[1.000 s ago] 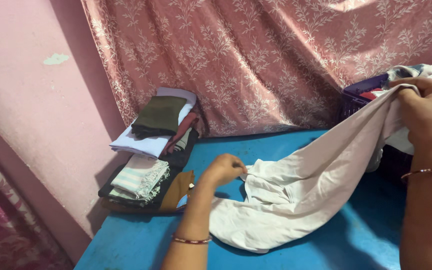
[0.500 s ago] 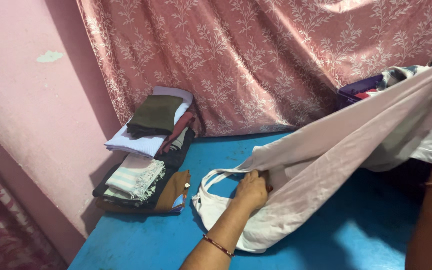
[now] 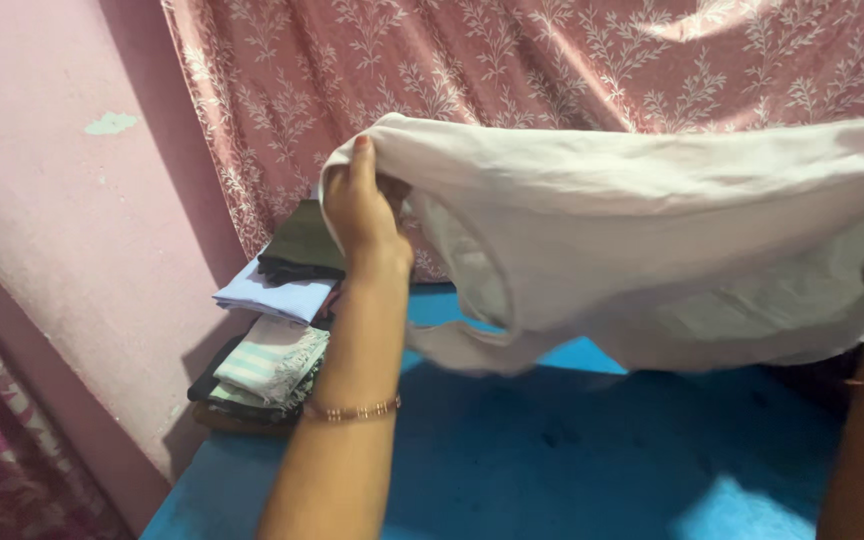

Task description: The person folds a light blue shirt, a dark green garment, and a white tank top on a blue table. Each item is smoothed, folded into a compact rectangle, and placed on a growing stack to the left.

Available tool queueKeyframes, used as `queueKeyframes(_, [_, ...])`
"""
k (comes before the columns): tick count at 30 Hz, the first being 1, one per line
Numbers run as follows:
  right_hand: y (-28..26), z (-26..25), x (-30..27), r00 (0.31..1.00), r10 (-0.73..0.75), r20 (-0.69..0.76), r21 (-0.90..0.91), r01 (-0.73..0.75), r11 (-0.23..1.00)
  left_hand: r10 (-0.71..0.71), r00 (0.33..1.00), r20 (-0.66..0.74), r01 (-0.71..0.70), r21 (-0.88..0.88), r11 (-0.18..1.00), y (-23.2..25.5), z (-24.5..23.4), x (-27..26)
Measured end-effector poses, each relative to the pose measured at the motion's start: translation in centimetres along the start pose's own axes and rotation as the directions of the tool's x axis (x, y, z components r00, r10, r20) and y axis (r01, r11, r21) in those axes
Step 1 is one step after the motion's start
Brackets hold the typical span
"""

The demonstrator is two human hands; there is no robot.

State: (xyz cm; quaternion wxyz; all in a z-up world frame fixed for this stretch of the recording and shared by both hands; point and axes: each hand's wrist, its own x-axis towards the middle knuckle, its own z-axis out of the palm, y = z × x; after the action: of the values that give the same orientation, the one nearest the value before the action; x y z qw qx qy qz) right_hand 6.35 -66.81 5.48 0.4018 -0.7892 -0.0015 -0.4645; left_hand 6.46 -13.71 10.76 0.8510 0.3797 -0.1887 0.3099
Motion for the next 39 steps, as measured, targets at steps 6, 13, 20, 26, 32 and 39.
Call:
queueKeyframes(6, [1.7,1.7,0.3,0.993,0.022,0.113,-0.130,-0.008,0.992,-0.277,0.941,-0.195,0.334,0.406,0.851,2.1,0.3,9.1])
queueKeyframes(13, [2.7,-0.2,0.0,0.951,0.037,0.307,-0.321,0.067,0.945,-0.152,0.987,0.060,0.124,0.326,0.937,7.2,-2.6,6.9])
queueKeyframes(20, [1.2,-2.4,-8.8,0.705,0.077,0.705,-0.471,0.385,0.794,-0.468,0.879,-0.090,0.339,0.809,0.480,3.8,-11.8,-9.2])
queueKeyframes(26, [-3.1,-2.4,-18.4,0.139,0.300,0.944,-0.327,0.518,0.791,-0.740,0.669,-0.070,-0.189,0.947,-0.261,5.6,-15.6,-16.9])
queueKeyframes(32, [-6.0,3.9,-14.9,0.203,0.086,0.975,-0.162,0.397,0.903,-0.381,0.898,0.220,-0.359,0.867,-0.347,1.4,-12.7,-15.7])
queueKeyframes(39, [0.6,14.9,-14.6,0.521,0.087,0.849,-0.329,0.393,0.859,-0.381,0.904,0.192,-0.254,0.960,-0.118,-13.2,-13.7,-11.9])
